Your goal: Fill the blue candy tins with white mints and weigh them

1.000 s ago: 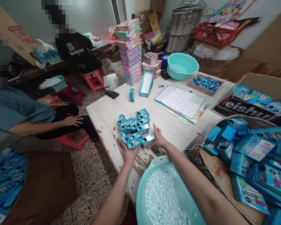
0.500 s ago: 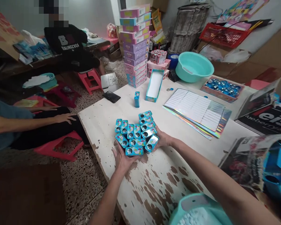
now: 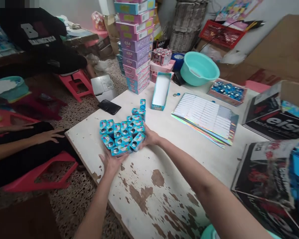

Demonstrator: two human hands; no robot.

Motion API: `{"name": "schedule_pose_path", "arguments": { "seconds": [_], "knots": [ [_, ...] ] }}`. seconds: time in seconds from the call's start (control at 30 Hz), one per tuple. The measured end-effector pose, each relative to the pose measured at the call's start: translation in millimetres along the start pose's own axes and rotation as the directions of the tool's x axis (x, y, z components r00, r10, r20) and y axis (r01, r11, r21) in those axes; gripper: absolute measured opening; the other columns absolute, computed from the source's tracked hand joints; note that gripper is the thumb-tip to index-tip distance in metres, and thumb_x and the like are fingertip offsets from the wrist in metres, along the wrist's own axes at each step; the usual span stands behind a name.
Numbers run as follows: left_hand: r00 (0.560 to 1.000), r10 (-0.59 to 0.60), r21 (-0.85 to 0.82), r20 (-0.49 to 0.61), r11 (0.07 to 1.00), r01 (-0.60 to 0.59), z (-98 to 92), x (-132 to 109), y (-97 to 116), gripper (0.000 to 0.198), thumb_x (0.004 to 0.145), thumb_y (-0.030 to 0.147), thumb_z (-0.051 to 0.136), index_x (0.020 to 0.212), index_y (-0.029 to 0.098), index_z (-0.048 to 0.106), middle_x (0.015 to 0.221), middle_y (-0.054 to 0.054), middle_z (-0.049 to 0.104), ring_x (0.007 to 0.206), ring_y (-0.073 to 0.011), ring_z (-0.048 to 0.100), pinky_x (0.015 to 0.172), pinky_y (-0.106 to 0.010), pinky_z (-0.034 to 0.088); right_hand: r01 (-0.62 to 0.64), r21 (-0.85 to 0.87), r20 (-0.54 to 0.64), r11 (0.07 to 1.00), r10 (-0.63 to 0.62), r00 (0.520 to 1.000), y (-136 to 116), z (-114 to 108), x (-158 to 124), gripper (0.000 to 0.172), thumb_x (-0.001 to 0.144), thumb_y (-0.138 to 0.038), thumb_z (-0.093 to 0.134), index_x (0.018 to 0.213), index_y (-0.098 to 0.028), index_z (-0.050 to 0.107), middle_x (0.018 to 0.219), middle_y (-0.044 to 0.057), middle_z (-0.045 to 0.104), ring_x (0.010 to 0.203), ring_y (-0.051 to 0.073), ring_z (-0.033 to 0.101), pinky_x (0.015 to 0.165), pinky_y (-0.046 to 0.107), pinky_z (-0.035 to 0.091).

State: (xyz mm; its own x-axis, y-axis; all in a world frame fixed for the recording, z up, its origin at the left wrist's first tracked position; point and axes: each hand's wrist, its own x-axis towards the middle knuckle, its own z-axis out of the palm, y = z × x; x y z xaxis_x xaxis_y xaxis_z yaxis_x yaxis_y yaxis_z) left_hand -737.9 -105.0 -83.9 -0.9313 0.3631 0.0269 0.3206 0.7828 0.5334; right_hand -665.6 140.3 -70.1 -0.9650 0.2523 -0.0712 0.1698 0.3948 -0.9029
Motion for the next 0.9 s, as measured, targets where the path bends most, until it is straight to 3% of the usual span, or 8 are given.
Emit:
{"name": "schedule_pose_path", "arguments": {
  "seconds": [0.27,0.43,0.5,0.57,0.67,0.7,0.83,0.9],
  "knots": [
    [0.992,-0.104,0.048,0.075,0.994,0.1,-23.0,27,16,0.116,0.061,0.049,0.077,0.149,0.011,0.013,0.152,-0.024,0.023,0.14,-0.0365,0.023,0.111,-0.063,0.006,-0.306,-0.033,-0.191,0.952,0.294,0.936,-40,24,-11,0.136,0.05,-0.039,0.088,0.15,-0.02,-0.002,0.155,0.017,0.017,0.133,0.035,0.038,0.108,0.05,0.035],
    [0.999,-0.005,-0.017,0.036,1.0,0.005,-44.7,-53,25,0.094,0.072,0.045,0.067,0.147,0.007,0.023,0.149,-0.024,0.03,0.14,-0.0374,0.024,0.111,-0.06,0.018,-0.181,-0.071,-0.232,0.981,0.16,0.959,-71,-33,-167,0.072,0.074,-0.039,0.072,0.138,-0.021,0.045,0.132,0.01,0.056,0.102,0.024,0.062,0.092,0.041,0.05],
    [0.98,0.015,-0.165,0.199,0.986,0.019,-50.2,-111,35,0.074,0.077,0.044,0.061,0.139,0.009,0.04,0.14,-0.021,0.044,0.133,-0.0344,0.037,0.11,-0.053,0.028,-0.257,-0.085,-0.37,0.963,0.209,0.905,-82,-61,-262,0.06,0.077,-0.04,0.067,0.132,-0.021,0.052,0.119,0.009,0.064,0.095,0.024,0.064,0.084,0.04,0.053],
    [0.837,0.028,-0.329,0.547,0.926,0.184,-52.4,-178,51,0.065,0.078,0.043,0.059,0.134,0.013,0.045,0.128,-0.018,0.056,0.119,-0.0305,0.053,0.102,-0.047,0.041,-0.419,-0.094,-0.583,0.903,0.291,0.758,-90,-78,-360,0.055,0.078,-0.046,0.065,0.126,-0.02,0.057,0.115,0.011,0.066,0.092,0.025,0.064,0.08,0.042,0.054],
    [0.408,0.117,-0.336,0.905,0.787,0.518,-48.6,-274,80,0.074,0.075,0.043,0.064,0.14,0.021,0.038,0.124,-0.014,0.059,0.099,-0.0259,0.063,0.082,-0.04,0.054,-0.61,0.006,-0.801,0.792,0.369,0.471,-100,-64,-490,0.058,0.073,-0.055,0.065,0.117,-0.017,0.062,0.109,0.014,0.067,0.089,0.027,0.065,0.078,0.045,0.054],
    [0.354,0.134,-0.327,0.926,0.753,0.571,-45.7,-300,90,0.074,0.072,0.04,0.067,0.139,0.021,0.039,0.123,-0.014,0.06,0.097,-0.0246,0.064,0.078,-0.037,0.054,-0.643,0.054,-0.846,0.764,0.376,0.377,-102,-50,-525,0.061,0.071,-0.058,0.065,0.114,-0.016,0.063,0.107,0.014,0.067,0.087,0.026,0.065,0.077,0.045,0.055],
    [0.478,-0.01,-0.33,0.878,0.71,0.621,-38.4,-352,120,0.051,0.058,0.016,0.065,0.108,0.008,0.06,0.09,-0.011,0.068,0.077,-0.0197,0.062,0.064,-0.027,0.05,-0.629,0.355,-0.874,0.692,0.484,0.039,-106,24,-618,0.073,0.065,-0.066,0.063,0.115,-0.014,0.061,0.117,0.018,0.06,0.093,0.029,0.064,0.072,0.044,0.056],
    [0.504,-0.081,-0.303,0.86,0.713,0.633,-45.6,-356,124,0.044,0.051,0.011,0.058,0.095,0.007,0.062,0.07,-0.006,0.064,0.062,-0.0176,0.057,0.054,-0.026,0.045,-0.534,0.52,-0.797,0.667,0.603,-0.024,-107,56,-636,0.081,0.062,-0.066,0.066,0.122,-0.013,0.055,0.125,0.02,0.057,0.095,0.03,0.063,0.076,0.044,0.056]
  ]
}}
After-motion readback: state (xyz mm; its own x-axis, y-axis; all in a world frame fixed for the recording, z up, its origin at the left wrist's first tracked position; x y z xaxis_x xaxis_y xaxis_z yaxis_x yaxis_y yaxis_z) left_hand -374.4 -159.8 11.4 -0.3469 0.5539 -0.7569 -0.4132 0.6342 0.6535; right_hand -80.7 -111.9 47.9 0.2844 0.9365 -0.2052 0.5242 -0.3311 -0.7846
